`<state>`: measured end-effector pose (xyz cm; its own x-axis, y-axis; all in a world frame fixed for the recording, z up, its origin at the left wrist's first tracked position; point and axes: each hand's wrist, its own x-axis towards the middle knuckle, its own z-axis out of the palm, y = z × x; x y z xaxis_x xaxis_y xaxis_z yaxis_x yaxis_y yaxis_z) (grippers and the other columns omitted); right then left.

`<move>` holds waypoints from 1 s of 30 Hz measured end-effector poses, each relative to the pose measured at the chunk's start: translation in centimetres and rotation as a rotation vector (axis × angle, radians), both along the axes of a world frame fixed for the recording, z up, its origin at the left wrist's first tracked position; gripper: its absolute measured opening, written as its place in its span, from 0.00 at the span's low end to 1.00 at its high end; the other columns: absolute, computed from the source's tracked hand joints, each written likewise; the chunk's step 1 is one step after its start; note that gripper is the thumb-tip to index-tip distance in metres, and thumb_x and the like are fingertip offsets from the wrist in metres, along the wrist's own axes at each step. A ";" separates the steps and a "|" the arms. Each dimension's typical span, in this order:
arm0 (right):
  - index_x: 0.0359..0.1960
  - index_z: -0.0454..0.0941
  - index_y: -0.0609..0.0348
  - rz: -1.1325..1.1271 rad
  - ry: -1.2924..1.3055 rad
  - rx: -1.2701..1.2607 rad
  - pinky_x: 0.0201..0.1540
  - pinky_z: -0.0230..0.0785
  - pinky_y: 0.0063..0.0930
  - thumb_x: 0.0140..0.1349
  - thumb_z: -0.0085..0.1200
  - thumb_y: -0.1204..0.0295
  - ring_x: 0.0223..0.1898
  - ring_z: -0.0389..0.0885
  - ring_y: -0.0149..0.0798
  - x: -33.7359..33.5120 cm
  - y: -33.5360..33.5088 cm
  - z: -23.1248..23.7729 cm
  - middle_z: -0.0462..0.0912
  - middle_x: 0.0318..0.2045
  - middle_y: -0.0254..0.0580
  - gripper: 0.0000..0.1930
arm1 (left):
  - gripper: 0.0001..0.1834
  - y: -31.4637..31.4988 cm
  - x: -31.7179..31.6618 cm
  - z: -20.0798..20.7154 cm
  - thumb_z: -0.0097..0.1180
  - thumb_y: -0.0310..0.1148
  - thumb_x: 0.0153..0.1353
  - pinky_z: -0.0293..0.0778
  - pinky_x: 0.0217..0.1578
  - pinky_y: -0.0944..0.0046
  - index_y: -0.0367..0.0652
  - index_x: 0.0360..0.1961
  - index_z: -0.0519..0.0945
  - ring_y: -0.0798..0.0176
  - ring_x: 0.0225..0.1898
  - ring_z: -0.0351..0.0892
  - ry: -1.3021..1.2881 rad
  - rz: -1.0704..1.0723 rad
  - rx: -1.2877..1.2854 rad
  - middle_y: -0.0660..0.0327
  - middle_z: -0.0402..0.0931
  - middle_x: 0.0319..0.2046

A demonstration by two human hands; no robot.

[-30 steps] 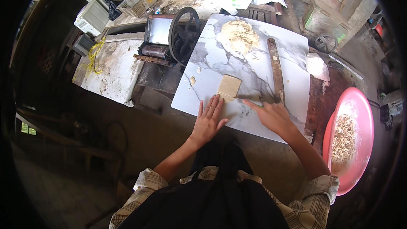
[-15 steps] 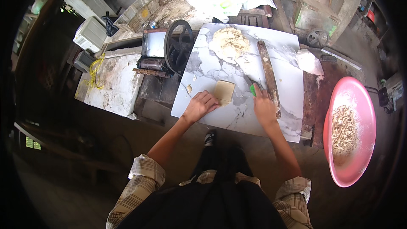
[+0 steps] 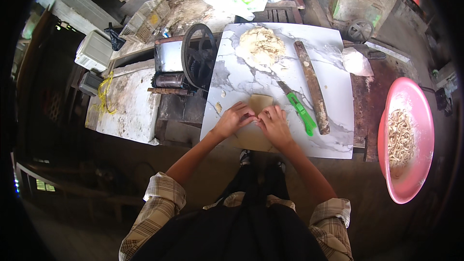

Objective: The person uses a hand-cranked pasta machine to cut dough into noodles, then rolls and cuts more pieces of dough by hand on a marble surface.

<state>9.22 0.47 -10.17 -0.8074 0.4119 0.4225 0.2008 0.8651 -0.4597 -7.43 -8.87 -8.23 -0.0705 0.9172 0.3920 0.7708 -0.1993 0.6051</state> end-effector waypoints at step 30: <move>0.52 0.68 0.64 -0.436 0.247 -0.012 0.51 0.62 0.40 0.57 0.51 0.79 0.47 0.69 0.51 -10.3 8.3 3.4 0.72 0.45 0.52 0.19 | 0.13 11.9 -7.3 0.4 0.54 0.27 0.58 0.66 0.44 0.56 0.35 0.42 0.68 0.51 0.40 0.68 -0.282 0.155 0.244 0.50 0.67 0.37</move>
